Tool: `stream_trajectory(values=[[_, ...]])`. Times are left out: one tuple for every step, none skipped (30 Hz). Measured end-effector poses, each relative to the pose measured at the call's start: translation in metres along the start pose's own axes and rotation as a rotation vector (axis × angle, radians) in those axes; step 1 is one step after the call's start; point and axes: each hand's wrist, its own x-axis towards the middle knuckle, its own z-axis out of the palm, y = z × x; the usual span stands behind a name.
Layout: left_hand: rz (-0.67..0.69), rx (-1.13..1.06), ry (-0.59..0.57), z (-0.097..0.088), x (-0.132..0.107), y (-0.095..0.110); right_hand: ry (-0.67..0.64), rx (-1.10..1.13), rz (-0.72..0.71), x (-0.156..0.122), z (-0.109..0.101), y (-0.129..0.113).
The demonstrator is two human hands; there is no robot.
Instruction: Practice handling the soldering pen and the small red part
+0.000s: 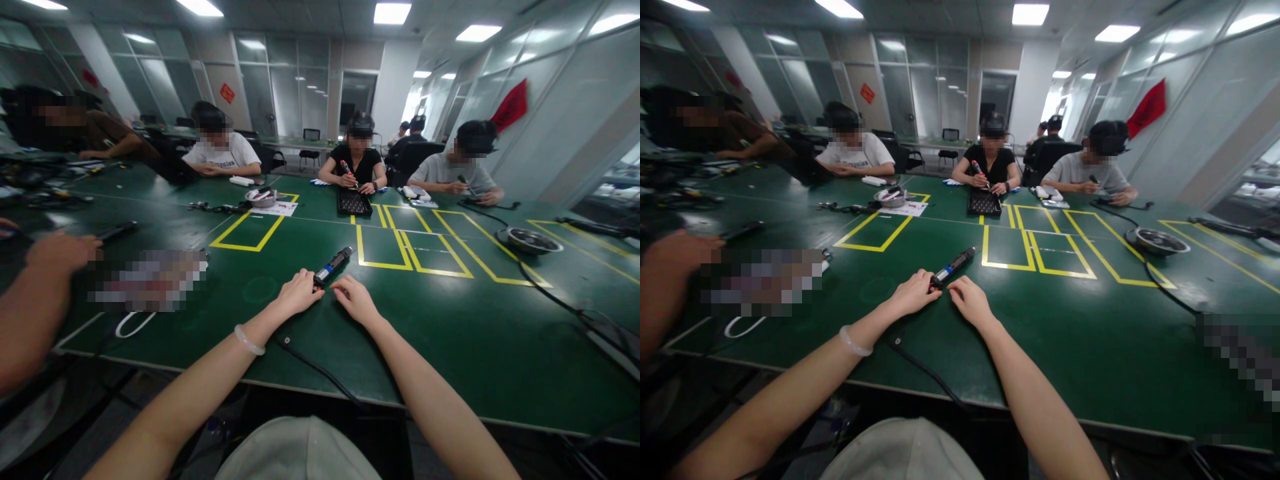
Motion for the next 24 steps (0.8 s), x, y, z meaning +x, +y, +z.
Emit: stream_trajectory(values=[[-0.007,0.002,-0.001,-0.001,0.000,-0.004,-0.006,0.001,0.001,0.000,0.000,0.001],[-0.016,0.005,-0.002,-0.002,0.000,-0.009,-0.010,0.001,0.002,0.000,0.000,0.001],[-0.028,0.010,-0.002,-0.003,0.000,-0.015,-0.014,0.000,0.004,-0.001,0.000,0.002],[-0.045,0.015,0.000,-0.004,0.000,-0.022,-0.016,-0.004,0.006,-0.001,0.000,0.003],[-0.066,0.021,0.001,-0.006,0.000,-0.030,-0.018,-0.008,0.010,-0.001,-0.001,0.003],[-0.090,0.028,0.002,-0.007,0.000,-0.040,-0.021,-0.014,0.014,-0.001,-0.001,0.003],[-0.118,0.038,0.004,-0.009,0.000,-0.050,-0.025,-0.018,0.018,-0.001,-0.001,0.004],[-0.148,0.049,0.007,-0.011,0.000,-0.060,-0.029,-0.022,0.020,-0.001,-0.001,0.004],[-0.178,0.063,0.011,-0.013,-0.001,-0.071,-0.034,-0.024,0.022,-0.001,-0.001,0.004],[-0.209,0.081,0.019,-0.015,-0.001,-0.082,-0.038,-0.025,0.023,-0.001,0.000,0.005],[-0.239,0.099,0.030,-0.016,-0.001,-0.093,-0.041,-0.027,0.023,-0.001,0.000,0.005],[-0.270,0.117,0.045,-0.018,-0.001,-0.104,-0.043,-0.028,0.023,-0.001,0.000,0.005],[-0.302,0.135,0.061,-0.020,-0.001,-0.114,-0.044,-0.030,0.023,-0.001,0.001,0.006],[-0.333,0.153,0.078,-0.022,-0.002,-0.124,-0.045,-0.032,0.022,-0.001,0.001,0.006],[-0.364,0.171,0.097,-0.023,-0.002,-0.133,-0.046,-0.033,0.021,-0.001,0.001,0.006],[-0.392,0.189,0.116,-0.025,-0.003,-0.140,-0.047,-0.033,0.020,-0.001,0.001,0.006],[-0.415,0.204,0.134,-0.026,-0.004,-0.147,-0.049,-0.034,0.019,-0.001,0.001,0.006],[-0.435,0.216,0.149,-0.027,-0.005,-0.152,-0.050,-0.034,0.020,-0.001,0.001,0.006],[-0.453,0.222,0.157,-0.028,-0.007,-0.156,-0.051,-0.034,0.023,-0.001,0.001,0.006],[-0.467,0.228,0.165,-0.028,-0.008,-0.158,-0.053,-0.033,0.026,-0.001,0.001,0.007],[-0.472,0.237,0.180,-0.029,-0.009,-0.160,-0.056,-0.032,0.029,-0.001,0.001,0.007],[-0.469,0.250,0.207,-0.029,-0.011,-0.160,-0.060,-0.032,0.030,-0.001,0.002,0.007],[-0.453,0.269,0.244,-0.029,-0.011,-0.160,-0.064,-0.032,0.031,-0.001,0.002,0.007],[-0.430,0.290,0.286,-0.029,-0.012,-0.159,-0.068,-0.032,0.030,-0.001,0.002,0.007]])
